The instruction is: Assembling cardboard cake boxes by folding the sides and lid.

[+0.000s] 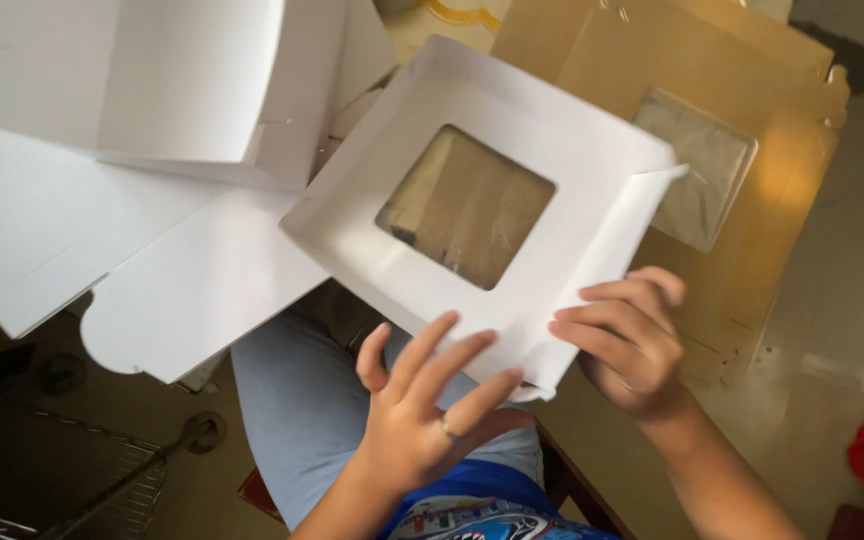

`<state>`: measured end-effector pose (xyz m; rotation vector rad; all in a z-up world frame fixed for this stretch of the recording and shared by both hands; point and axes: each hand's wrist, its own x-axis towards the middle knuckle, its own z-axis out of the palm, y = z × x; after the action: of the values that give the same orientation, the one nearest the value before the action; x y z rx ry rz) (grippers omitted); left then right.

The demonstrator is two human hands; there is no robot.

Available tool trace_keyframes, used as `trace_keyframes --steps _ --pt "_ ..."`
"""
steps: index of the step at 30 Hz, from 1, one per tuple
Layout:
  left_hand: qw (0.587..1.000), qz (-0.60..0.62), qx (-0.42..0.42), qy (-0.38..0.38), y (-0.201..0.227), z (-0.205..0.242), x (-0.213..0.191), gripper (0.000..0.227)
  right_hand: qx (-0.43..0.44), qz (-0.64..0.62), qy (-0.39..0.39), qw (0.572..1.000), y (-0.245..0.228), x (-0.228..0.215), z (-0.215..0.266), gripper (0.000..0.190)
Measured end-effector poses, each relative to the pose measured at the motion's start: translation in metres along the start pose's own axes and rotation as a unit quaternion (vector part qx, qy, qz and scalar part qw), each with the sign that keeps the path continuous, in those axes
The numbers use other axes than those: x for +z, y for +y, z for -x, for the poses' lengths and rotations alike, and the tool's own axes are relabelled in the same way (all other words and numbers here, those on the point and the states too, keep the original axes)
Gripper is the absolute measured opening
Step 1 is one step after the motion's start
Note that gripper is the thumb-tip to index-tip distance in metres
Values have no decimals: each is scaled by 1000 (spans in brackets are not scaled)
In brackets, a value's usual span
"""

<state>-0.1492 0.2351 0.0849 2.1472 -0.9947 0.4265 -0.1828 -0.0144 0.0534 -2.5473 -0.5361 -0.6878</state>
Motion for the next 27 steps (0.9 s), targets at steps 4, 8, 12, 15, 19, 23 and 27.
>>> trace_keyframes --steps 4,8,12,15,19,23,27 --pt "993 -43 -36 108 -21 45 9 31 -71 68 50 994 -25 -3 -4 12" --pt "993 -52 -23 106 -52 62 29 30 -127 120 26 984 -17 6 5 12" --pt "994 -3 7 105 -61 57 42 35 -129 137 7 982 -1 22 17 18" --pt "991 19 -5 135 -58 67 57 42 -139 105 -14 985 2 33 13 21" --pt "988 17 -53 146 -55 91 79 45 -154 63 -41 985 -8 46 2 28" --pt "986 17 -76 148 -63 93 74 44 -150 28 -46 987 -9 56 -1 29" --pt "983 11 -100 155 -70 87 71 41 -126 -2 -69 990 -7 58 -1 31"
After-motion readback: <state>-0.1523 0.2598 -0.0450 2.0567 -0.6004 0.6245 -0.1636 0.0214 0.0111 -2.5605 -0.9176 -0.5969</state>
